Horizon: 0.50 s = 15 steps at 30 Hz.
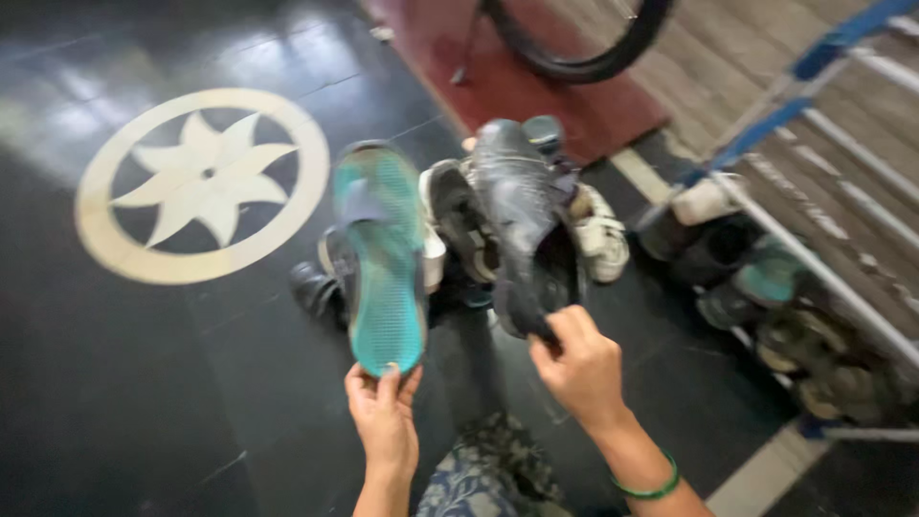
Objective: The person removes various shoes and sandals from a metal shoe rack and places them on the floor. After emptying the rack, the person uses a cloth to wipe the metal bars of the rack.
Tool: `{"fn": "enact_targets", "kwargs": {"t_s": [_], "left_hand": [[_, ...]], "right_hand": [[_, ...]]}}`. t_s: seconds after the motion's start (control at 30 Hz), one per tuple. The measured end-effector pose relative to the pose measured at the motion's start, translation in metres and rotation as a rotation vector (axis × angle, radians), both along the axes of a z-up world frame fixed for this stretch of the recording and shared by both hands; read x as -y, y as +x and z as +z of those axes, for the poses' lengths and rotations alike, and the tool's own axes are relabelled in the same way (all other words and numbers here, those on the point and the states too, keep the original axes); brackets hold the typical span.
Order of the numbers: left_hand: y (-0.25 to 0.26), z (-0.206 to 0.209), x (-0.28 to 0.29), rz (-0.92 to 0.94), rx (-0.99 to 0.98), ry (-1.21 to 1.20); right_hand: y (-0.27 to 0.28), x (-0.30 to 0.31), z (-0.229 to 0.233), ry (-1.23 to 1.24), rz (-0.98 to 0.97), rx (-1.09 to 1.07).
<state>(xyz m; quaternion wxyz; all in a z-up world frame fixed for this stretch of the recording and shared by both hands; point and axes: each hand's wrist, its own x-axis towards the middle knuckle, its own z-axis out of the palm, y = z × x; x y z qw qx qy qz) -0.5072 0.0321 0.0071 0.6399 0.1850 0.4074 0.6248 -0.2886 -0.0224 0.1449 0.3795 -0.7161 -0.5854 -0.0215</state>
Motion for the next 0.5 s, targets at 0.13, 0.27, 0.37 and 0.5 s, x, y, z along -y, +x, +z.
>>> {"fn": "enact_targets", "kwargs": {"t_s": [0.13,0.27,0.37,0.5], "left_hand": [[-0.086,-0.056,-0.014,0.307,-0.056,-0.056],[-0.148,-0.146,-0.021,0.46,-0.074,-0.219],[-0.175,-0.22,-0.022,0.505,-0.022,-0.38],[-0.182,-0.293,-0.01,0.533,0.055,-0.57]], "right_hand": [[-0.086,-0.057,-0.017,0.038,0.37,0.033],[-0.165,-0.102,-0.076,-0.143,0.581,0.049],[-0.208,-0.117,-0.133,-0.343,0.653,0.095],[-0.23,-0.113,-0.198,-0.506,0.69,0.086]]}}
